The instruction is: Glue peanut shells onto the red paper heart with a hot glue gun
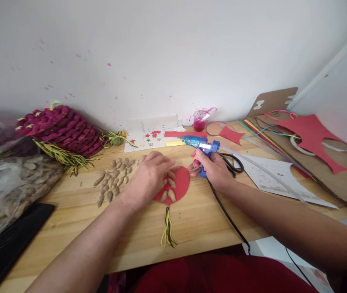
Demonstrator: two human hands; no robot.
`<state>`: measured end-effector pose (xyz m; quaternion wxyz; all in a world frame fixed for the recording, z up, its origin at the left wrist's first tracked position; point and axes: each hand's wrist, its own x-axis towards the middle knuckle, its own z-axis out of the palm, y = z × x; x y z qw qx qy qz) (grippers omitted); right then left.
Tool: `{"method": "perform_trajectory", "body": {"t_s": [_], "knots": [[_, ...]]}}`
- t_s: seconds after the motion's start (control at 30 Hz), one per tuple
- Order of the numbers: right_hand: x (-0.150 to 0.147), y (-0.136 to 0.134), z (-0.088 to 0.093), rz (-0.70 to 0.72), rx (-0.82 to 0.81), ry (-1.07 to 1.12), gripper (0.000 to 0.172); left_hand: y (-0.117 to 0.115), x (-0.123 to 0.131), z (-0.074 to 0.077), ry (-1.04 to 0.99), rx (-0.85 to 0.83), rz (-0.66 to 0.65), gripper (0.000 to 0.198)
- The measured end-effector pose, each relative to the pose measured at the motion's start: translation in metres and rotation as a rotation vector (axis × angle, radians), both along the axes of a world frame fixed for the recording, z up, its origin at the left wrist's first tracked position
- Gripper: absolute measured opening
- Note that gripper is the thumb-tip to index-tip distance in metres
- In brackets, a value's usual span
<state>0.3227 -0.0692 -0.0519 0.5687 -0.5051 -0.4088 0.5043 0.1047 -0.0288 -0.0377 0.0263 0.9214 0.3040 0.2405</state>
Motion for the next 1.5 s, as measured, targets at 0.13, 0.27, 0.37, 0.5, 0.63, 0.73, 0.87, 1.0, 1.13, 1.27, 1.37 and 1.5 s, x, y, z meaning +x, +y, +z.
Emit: {"method": "perform_trajectory", "body": {"t_s": [0.13, 0.27, 0.37, 0.5, 0.63, 0.73, 0.87, 1.0, 1.13, 1.27, 1.37, 1.5], "knots": [[0.001, 0.002, -0.001, -0.027, 0.031, 0.007, 0.06, 0.01, -0.02, 0.018, -0.165, 0.024, 0.16, 0.036], [0.003, 0.002, -0.003, -0.023, 0.042, 0.013, 0.058, 0.007, -0.031, 0.04, -0.028, -0.176, 0.273, 0.023], [0.003, 0.001, -0.003, -0.006, 0.042, 0.004, 0.056, 0.005, -0.033, 0.052, 0.12, -0.23, 0.295, 0.034], [0.003, 0.001, 0.0, 0.005, 0.017, -0.024, 0.058, 0.01, -0.03, 0.05, 0.164, -0.204, 0.215, 0.022], [0.002, 0.0, 0.001, 0.005, 0.007, -0.036, 0.057, 0.011, -0.032, 0.037, 0.122, -0.243, 0.21, 0.019], [0.002, 0.0, 0.0, 0.006, -0.006, -0.044, 0.055, 0.011, -0.04, 0.033, 0.12, -0.221, 0.28, 0.031], [0.004, -0.001, 0.0, 0.016, -0.03, -0.056, 0.052, 0.016, -0.049, 0.027, -0.043, -0.198, 0.237, 0.03], [0.005, -0.002, 0.002, 0.028, -0.048, -0.068, 0.05, 0.016, -0.046, 0.021, -0.067, -0.252, 0.208, 0.025], [0.005, -0.003, 0.003, 0.026, -0.061, -0.067, 0.05, 0.011, -0.041, 0.023, 0.053, -0.282, 0.304, 0.04], [0.006, -0.003, 0.004, 0.035, -0.066, -0.065, 0.05, 0.015, -0.044, 0.019, 0.045, -0.289, 0.32, 0.041], [0.006, -0.003, 0.004, 0.041, -0.074, -0.07, 0.05, 0.019, -0.046, 0.013, -0.028, -0.306, 0.288, 0.031], [0.006, -0.003, 0.006, 0.044, -0.088, -0.079, 0.05, 0.016, -0.047, 0.014, -0.031, -0.325, 0.303, 0.029]]}}
